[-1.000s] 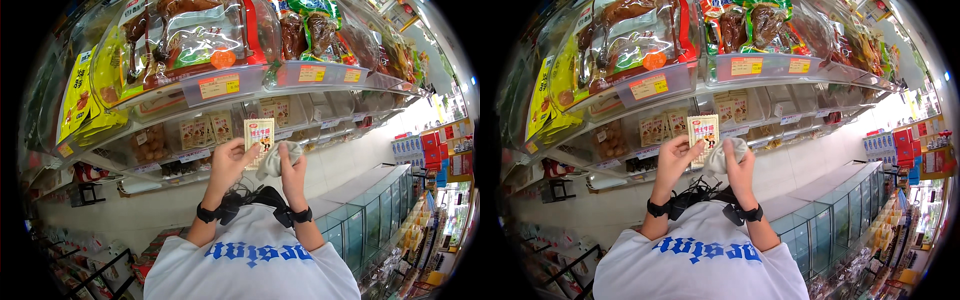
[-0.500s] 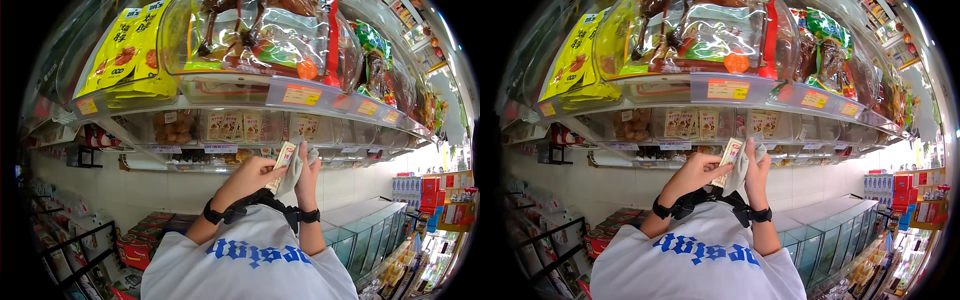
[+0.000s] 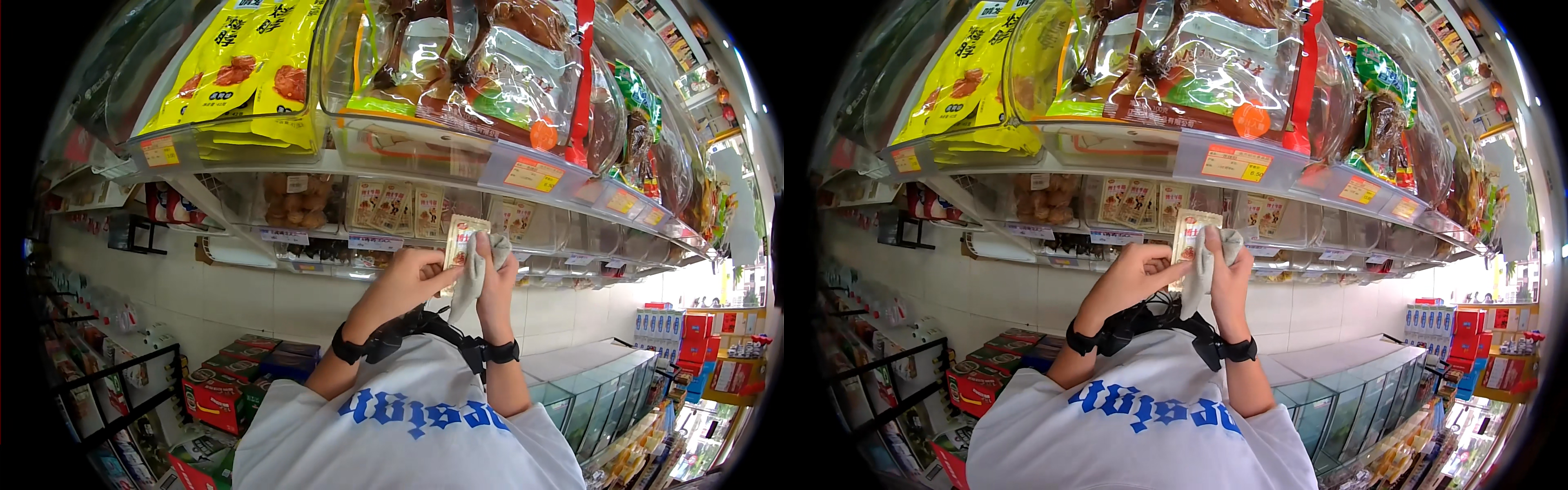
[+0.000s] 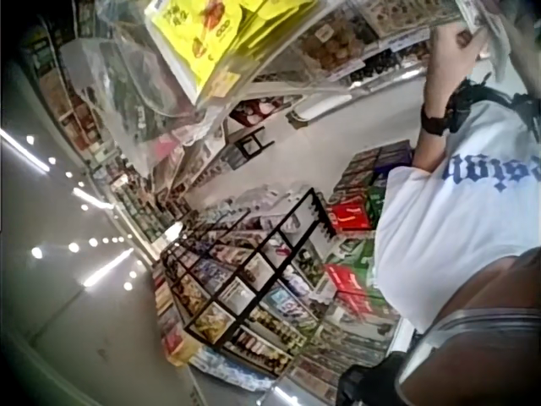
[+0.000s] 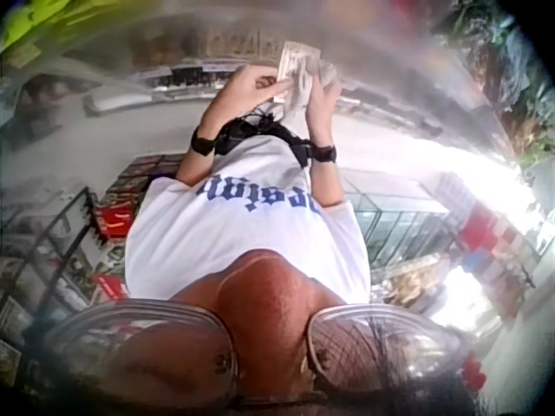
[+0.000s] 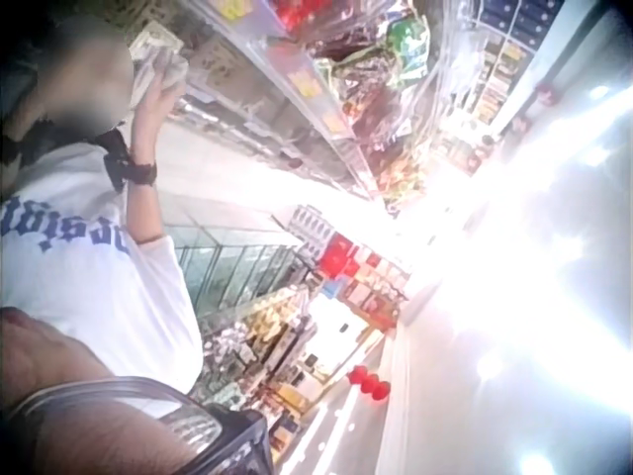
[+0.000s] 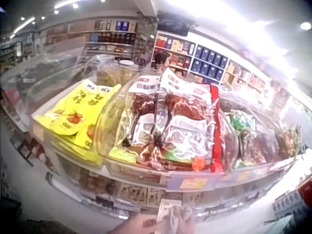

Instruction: Using a cloth to wipe down small plastic packages of snacks on a supermarket shelf.

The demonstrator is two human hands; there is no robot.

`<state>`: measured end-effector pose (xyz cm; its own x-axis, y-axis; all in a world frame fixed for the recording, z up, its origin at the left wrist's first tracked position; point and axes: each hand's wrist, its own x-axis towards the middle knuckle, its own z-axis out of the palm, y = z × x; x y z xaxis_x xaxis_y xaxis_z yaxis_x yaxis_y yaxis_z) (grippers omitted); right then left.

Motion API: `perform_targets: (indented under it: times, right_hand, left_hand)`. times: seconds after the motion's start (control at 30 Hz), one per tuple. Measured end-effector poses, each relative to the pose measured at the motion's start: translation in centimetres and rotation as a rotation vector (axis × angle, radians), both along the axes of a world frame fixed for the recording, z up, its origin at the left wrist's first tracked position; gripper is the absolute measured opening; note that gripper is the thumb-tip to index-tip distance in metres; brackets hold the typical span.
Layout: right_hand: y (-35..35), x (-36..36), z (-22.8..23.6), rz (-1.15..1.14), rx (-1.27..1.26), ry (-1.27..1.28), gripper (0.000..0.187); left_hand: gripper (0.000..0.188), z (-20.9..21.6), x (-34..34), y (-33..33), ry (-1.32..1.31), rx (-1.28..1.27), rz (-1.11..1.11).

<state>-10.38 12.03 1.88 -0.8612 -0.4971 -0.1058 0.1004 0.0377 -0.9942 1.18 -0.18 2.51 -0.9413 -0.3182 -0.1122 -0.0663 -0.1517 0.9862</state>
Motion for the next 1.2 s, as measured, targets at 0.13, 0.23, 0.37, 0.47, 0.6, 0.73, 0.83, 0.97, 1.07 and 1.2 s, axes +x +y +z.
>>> perform_targets:
  times: [0.13, 0.23, 0.37, 0.47, 0.6, 0.73, 0.83, 0.97, 1.07, 1.2]
  right_hand:
    - [0.1, 0.1, 0.0, -0.092, -0.069, -0.037, 0.02]
    - [0.5, -0.2, -0.9, -0.03, -0.041, -0.013, 0.019]
    - [0.4, -0.4, -0.8, 0.227, 0.105, 0.128, 0.02]
    - [0.8, -1.0, -1.1, 0.2, 0.215, 0.268, 0.019]
    - [1.6, -1.5, -1.4, -0.08, 0.124, 0.365, 0.017]
    - [-0.3, -1.2, -1.6, 0.027, 0.129, 0.671, 0.027]
    - [-2.4, -0.7, -2.8, 0.272, 0.264, 0.51, 0.039]
    - [-2.4, -0.8, -4.5, 0.305, 0.211, 0.575, 0.046]
    - [-1.5, -1.0, -4.1, 0.325, 0.219, 0.572, 0.043]
    - [-0.1, -1.2, -2.1, 0.408, 0.252, 0.437, 0.037]
  left_hand:
    - [0.024, -0.6, -0.9, -0.3, 0.007, -0.107, 0.053]
    - [0.022, -1.5, -1.8, -0.9, -0.007, -0.159, 0.262]
    - [0.022, -4.0, -2.9, -2.6, 0.011, -0.049, 0.259]
    - [0.023, -3.9, -3.7, -2.7, -0.059, -0.181, 0.265]
    - [0.024, -8.5, -4.7, -4.5, -0.008, -0.281, 0.428]
    - [0.016, -11.5, -5.8, -6.0, -0.11, -0.327, 0.28]
    - [0.019, -12.4, -6.9, -5.7, 0.0, -0.378, 0.273]
    - [0.024, -10.4, -6.3, -4.7, -0.058, -0.243, 0.202]
    - [0.022, -10.6, -6.3, -5.3, -0.133, -0.305, 0.157]
    - [0.028, -10.6, -7.1, -4.1, -0.208, -0.718, 0.252]
